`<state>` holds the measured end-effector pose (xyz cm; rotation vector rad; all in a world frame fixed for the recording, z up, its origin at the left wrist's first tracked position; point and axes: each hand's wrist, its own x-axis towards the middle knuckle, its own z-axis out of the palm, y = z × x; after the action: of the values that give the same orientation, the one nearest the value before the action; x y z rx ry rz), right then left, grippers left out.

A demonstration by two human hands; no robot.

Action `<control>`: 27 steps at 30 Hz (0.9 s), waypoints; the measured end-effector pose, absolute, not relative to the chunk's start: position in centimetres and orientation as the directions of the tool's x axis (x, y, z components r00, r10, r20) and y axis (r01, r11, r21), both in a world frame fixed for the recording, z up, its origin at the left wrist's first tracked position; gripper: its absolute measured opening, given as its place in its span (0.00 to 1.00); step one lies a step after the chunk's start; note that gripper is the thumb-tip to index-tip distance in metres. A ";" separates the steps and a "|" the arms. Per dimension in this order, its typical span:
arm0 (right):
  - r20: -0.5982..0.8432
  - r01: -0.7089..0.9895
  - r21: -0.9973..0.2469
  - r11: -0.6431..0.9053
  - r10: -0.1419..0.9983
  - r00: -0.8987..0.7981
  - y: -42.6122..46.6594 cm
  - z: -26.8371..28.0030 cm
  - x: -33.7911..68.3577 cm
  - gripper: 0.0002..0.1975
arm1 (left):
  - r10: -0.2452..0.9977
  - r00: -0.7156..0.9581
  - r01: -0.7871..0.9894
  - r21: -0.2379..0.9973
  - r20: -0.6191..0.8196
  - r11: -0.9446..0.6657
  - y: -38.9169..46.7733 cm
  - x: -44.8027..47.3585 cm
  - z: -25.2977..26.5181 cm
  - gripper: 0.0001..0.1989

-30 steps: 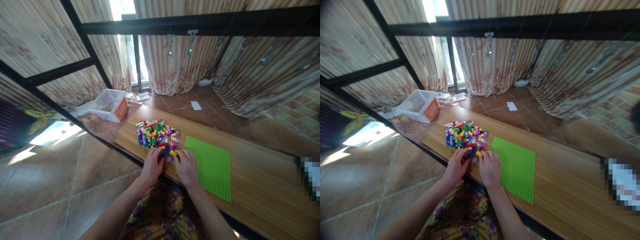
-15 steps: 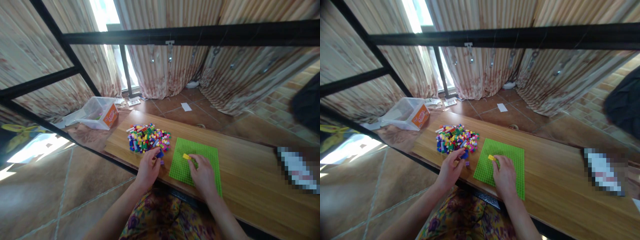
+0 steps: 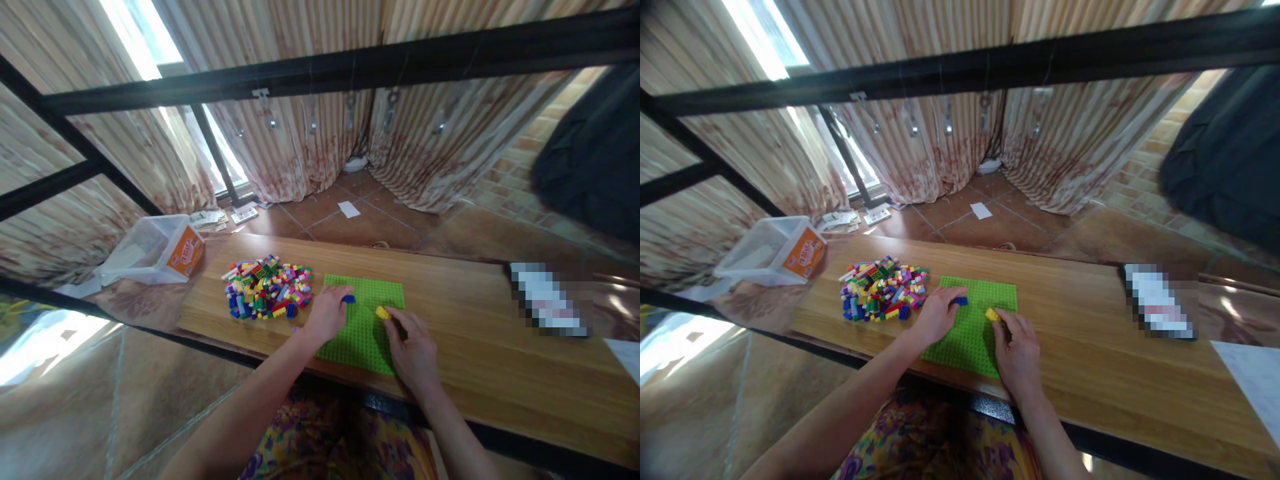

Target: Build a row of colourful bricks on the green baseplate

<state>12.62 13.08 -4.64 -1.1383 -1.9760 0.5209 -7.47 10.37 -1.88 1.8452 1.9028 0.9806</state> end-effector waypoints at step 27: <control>0.430 0.530 -0.685 0.500 0.864 -0.260 12.8 -4.3 12.4 0.11 | 0.961 -0.079 0.806 0.584 0.267 -0.096 10.5 -7.8 -1.8 0.16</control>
<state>12.42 12.80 -4.31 -1.1490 -1.9350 0.5227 -7.83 10.48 -1.76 1.9505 1.9315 0.9328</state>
